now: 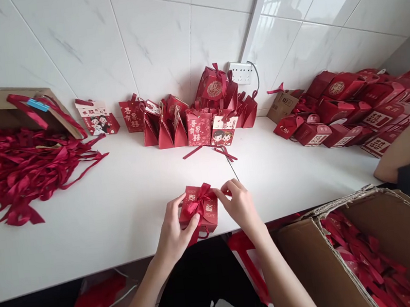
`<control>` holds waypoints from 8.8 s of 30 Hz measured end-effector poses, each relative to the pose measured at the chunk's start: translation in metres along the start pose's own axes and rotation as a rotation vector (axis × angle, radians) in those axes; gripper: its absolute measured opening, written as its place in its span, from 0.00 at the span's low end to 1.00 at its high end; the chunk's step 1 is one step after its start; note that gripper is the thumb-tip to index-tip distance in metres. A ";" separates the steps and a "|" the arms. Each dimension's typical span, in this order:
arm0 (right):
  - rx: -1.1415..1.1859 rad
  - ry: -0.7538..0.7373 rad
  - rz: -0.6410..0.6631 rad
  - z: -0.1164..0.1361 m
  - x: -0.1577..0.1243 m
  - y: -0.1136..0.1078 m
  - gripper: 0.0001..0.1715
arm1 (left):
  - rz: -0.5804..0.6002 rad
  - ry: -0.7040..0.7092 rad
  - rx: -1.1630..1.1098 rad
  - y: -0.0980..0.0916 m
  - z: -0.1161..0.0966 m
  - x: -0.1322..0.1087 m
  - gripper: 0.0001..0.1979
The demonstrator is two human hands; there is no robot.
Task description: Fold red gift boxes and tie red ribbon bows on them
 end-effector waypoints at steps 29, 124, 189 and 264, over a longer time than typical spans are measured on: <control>0.267 0.287 0.672 -0.027 -0.033 -0.027 0.12 | 0.260 0.278 0.097 -0.017 -0.016 0.035 0.17; 0.915 0.494 0.166 -0.022 -0.049 0.025 0.24 | -0.082 0.366 0.441 -0.037 -0.047 0.002 0.10; 0.688 0.343 0.257 -0.017 -0.035 0.024 0.27 | 0.002 -0.293 -0.061 -0.017 -0.008 -0.008 0.20; 0.057 -0.696 0.002 0.067 -0.092 0.036 0.09 | 0.458 0.167 -0.107 0.000 -0.021 0.033 0.13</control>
Point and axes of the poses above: each hand's wrist, its own x-axis towards the middle knuckle, its own y-axis out of the palm, z = x × y, the point moved 6 cm from there along x, towards the middle knuckle, and after that the axes turned 14 degrees about x, right-handed, at the moved point
